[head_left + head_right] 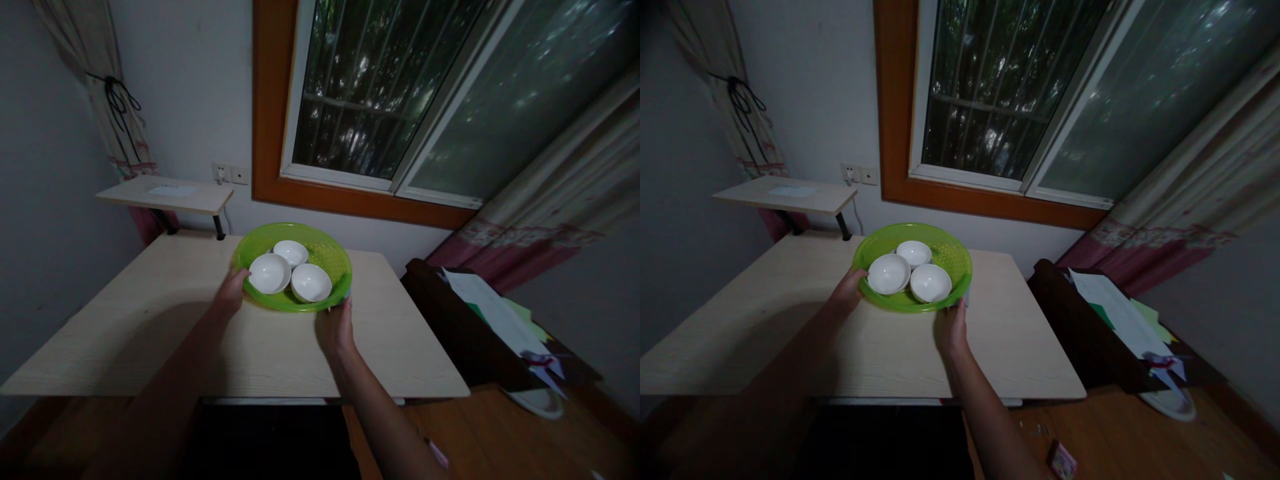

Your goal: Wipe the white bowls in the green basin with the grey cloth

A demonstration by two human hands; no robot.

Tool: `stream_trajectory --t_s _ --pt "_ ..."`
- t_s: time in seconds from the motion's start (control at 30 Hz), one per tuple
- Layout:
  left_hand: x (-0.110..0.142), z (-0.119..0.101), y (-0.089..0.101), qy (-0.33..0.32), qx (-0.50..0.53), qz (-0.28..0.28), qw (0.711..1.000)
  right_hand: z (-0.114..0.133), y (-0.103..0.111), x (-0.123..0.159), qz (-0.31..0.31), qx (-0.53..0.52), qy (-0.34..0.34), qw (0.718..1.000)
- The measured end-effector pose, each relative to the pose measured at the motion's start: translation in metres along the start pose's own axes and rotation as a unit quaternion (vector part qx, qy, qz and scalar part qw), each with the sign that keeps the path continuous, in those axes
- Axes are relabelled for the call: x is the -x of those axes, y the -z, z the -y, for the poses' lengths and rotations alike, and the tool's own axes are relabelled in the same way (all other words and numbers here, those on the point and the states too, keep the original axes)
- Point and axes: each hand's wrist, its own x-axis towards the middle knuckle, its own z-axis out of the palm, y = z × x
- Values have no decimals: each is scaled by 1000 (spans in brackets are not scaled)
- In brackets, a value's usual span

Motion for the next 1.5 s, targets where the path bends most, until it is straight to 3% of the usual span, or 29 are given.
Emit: stream_trajectory --t_s 0.3,0.57,0.7,0.93,1.03,1.17,1.27,1.5 --pt "1 -7 7 50 -8 19 999 20 4 -43 72 13 -50 996" --pt "16 -9 -4 25 -18 49 998 -10 -10 2 51 -9 -21 998" --pt "23 -13 -4 42 -48 30 998 -17 -15 15 49 -21 -27 998" --pt "15 -33 10 97 -100 13 990 1 -4 -18 -16 -4 -2 1000" --pt "-1 -38 16 79 -70 14 994 5 1 -33 -24 -2 -18 1000" --pt "-21 -28 14 30 -33 45 998 6 4 -38 -25 -5 -31 999" --pt "-26 -15 7 29 -26 8 999 5 4 -32 -15 6 -27 1000" --pt "-3 4 -12 -18 1 -9 1000 2 -8 -10 13 -7 -12 1000"
